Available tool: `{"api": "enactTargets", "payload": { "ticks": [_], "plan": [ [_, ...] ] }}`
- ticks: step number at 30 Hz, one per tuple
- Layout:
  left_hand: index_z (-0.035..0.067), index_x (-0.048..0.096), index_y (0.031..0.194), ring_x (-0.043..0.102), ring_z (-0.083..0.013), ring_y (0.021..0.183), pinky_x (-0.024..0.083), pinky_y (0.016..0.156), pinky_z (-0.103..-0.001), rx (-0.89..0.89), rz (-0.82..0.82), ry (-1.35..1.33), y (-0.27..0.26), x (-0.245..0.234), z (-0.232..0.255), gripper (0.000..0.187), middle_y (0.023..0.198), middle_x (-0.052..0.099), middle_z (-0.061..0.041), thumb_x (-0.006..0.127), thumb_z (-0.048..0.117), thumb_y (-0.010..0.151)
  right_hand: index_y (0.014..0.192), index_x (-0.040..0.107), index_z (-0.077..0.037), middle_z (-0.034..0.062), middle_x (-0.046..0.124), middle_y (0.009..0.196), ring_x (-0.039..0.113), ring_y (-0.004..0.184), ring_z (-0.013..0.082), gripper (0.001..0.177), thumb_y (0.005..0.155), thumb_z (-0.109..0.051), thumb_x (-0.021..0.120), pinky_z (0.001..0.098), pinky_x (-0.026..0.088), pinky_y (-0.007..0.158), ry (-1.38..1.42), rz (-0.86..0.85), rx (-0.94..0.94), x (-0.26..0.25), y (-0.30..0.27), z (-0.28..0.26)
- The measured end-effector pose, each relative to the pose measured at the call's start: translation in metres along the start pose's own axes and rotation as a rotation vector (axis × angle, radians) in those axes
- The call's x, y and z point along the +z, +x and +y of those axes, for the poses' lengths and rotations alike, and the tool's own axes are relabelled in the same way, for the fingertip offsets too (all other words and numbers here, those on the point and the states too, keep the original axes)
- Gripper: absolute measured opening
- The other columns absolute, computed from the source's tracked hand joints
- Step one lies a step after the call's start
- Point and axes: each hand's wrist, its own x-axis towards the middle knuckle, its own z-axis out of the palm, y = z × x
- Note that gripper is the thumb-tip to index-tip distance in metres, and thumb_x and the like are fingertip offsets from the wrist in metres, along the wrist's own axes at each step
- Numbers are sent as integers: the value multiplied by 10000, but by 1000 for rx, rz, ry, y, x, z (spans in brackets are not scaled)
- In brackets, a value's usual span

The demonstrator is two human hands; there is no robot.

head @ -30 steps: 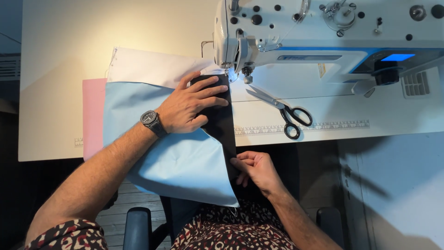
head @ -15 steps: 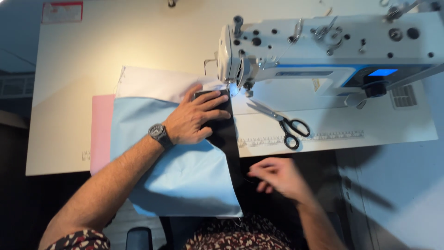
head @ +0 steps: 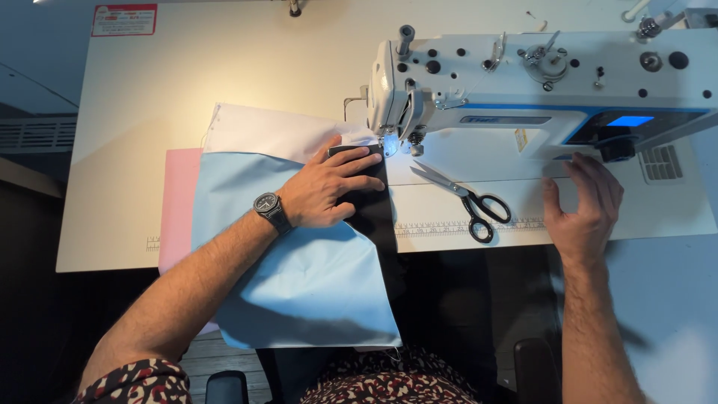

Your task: Sewing and assembling different pieces of fabric into a bag using an industrial sewing machine.

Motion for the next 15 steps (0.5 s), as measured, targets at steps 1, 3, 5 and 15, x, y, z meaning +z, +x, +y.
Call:
{"api": "enactTargets", "payload": {
  "ticks": [1, 3, 5, 15],
  "plan": [
    [251, 644, 1325, 356, -311, 1502, 84, 1250, -639, -5, 0, 0, -1, 0, -1, 583, 1611, 430, -109, 522, 226, 755, 1245, 692, 7, 127, 692, 1365, 620, 1328, 303, 268, 1083, -170, 811, 426, 451, 1156, 4, -2, -2, 3, 0, 0],
    [248, 642, 1325, 358, -311, 1505, 83, 1248, -643, 8, 3, 8, 0, 2, -3, 582, 1609, 430, -115, 517, 224, 757, 1275, 677, 30, 149, 678, 1385, 598, 1352, 328, 302, 1086, -176, 791, 445, 448, 1164, -9, 17, 5, 7, -3, 1],
    [244, 643, 1325, 353, -320, 1499, 83, 1242, -644, 5, -3, 6, 0, 1, -1, 583, 1605, 430, -117, 521, 226, 755, 1288, 671, 40, 158, 672, 1392, 590, 1360, 337, 313, 1094, -180, 780, 452, 445, 1172, 4, 13, 6, 7, -6, -2],
    [248, 650, 1325, 350, -311, 1509, 76, 1259, -639, 13, 4, -1, 2, 5, -8, 578, 1605, 435, -119, 510, 229, 765, 1297, 666, 53, 169, 665, 1406, 575, 1381, 350, 313, 1140, -207, 740, 461, 447, 1196, 15, 30, 22, 13, -7, 2]
  ]
}}
